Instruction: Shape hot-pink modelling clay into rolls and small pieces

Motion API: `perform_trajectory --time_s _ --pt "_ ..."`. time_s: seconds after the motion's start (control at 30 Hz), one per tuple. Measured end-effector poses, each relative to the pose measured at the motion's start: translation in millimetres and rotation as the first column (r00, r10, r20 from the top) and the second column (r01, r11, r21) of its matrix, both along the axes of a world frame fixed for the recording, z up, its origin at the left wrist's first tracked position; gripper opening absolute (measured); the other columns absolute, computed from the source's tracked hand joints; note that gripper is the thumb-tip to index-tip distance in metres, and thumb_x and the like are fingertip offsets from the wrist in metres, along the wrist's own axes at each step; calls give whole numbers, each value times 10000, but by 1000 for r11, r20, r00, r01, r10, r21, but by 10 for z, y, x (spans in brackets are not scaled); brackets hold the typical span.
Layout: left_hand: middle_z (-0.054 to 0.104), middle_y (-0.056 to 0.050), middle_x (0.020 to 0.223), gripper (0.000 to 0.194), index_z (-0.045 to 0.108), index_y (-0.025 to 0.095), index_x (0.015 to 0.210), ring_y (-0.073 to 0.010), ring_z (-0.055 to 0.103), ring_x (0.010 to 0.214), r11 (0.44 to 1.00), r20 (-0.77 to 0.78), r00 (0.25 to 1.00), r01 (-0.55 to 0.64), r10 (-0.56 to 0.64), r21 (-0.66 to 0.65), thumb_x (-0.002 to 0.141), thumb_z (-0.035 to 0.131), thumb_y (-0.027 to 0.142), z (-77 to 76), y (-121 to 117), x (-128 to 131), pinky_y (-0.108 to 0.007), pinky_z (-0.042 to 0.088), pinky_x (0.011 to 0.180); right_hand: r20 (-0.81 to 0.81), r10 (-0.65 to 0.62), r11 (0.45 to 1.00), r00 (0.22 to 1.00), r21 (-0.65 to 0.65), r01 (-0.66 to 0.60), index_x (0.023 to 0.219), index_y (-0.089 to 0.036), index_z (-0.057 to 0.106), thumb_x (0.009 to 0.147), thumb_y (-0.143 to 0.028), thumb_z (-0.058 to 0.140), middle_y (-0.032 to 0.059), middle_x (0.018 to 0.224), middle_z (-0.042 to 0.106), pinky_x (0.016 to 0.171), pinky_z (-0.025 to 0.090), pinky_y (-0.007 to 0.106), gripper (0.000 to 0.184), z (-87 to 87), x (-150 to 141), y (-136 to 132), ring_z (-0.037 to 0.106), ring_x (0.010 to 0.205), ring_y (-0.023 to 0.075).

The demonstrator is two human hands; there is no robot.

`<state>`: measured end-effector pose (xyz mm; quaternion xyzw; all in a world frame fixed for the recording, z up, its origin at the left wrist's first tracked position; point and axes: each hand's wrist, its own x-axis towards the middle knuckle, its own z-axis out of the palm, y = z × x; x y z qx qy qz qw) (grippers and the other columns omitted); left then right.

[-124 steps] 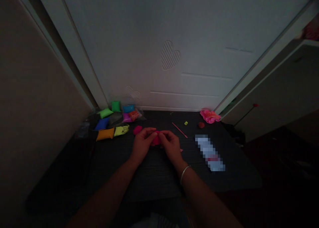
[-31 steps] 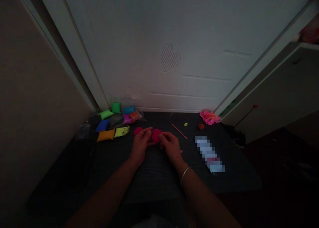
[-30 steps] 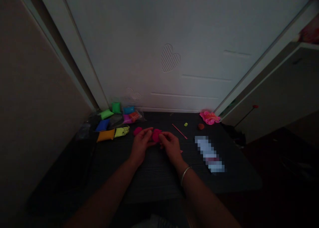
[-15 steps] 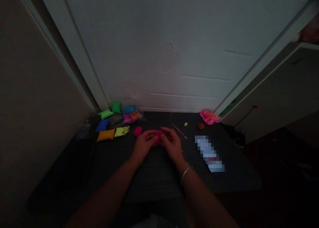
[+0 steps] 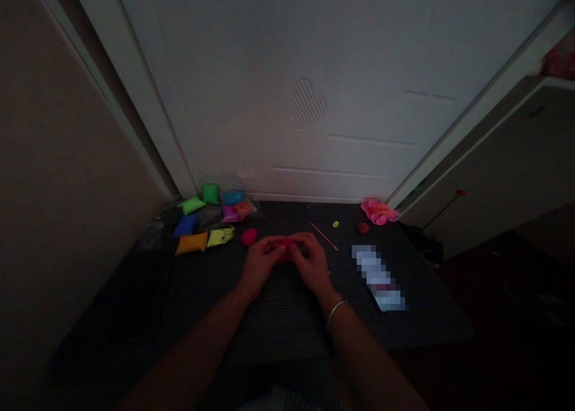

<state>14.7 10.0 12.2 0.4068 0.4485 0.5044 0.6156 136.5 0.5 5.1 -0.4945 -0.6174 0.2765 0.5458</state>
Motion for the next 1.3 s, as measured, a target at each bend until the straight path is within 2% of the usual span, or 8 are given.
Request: perform_trajectory --time_s 0.37,0.53,0.8,0.87,0.97,1.07,1.17,1.3 --pt "664 -47 811 308 613 134 869 -133 602 703 1000 26 1000 -13 14 -16 588 689 236 15 -12 7 -253 471 665 -16 12 999 1000 -34 -12 838 -230 628 741 -202 513 34 882 558 610 458 252 153 44 -16 -25 536 835 161" --pt "655 -25 781 389 590 160 959 -124 599 668 1000 53 999 -7 7 -7 595 686 258 -22 9 -3 -249 468 636 2 11 1000 1000 -8 -11 998 -251 581 740 -178 497 45 964 534 598 463 253 282 32 -16 -24 533 837 158" --pt "645 -56 869 359 587 148 966 -125 594 714 999 63 997 35 -34 -22 628 661 244 -23 -11 8 -236 477 640 57 27 999 998 24 -28 874 -231 618 727 -156 497 43 931 525 682 467 278 205 19 -18 -9 518 888 165" --pt "634 -52 867 368 583 152 984 -123 587 710 999 56 998 34 -33 -21 636 654 248 -18 -16 3 -226 482 610 30 26 1000 999 -2 -26 897 -237 617 730 -168 492 42 953 520 668 475 273 220 23 -11 -15 518 882 164" --pt "607 -34 842 403 569 176 1032 -119 570 692 1000 58 998 23 -22 -10 646 642 267 -11 -20 -13 -226 496 563 -118 -23 994 993 -105 10 1011 -256 567 750 -220 472 45 999 501 559 499 250 280 21 12 -22 526 811 151" --pt "585 -28 852 385 573 189 1021 -114 556 693 1000 105 994 6 -4 -12 651 635 278 -5 -20 -24 -249 515 568 -230 -83 981 970 -188 40 984 -256 566 754 -281 473 42 1000 486 467 508 239 249 4 36 -16 521 745 143" --pt "582 -34 851 355 582 179 976 -118 554 689 999 139 990 -33 39 -39 644 641 292 -1 -13 -22 -263 524 562 -216 -68 983 974 -182 28 873 -239 607 745 -285 492 44 980 486 466 518 241 178 -15 40 -7 524 774 156" --pt "587 -34 809 346 588 163 934 -122 557 667 997 137 988 -59 66 -52 628 653 311 -9 0 -18 -267 526 539 -178 -58 986 982 -162 29 845 -239 630 753 -272 490 48 981 493 505 523 241 171 -28 23 -2 526 849 175"
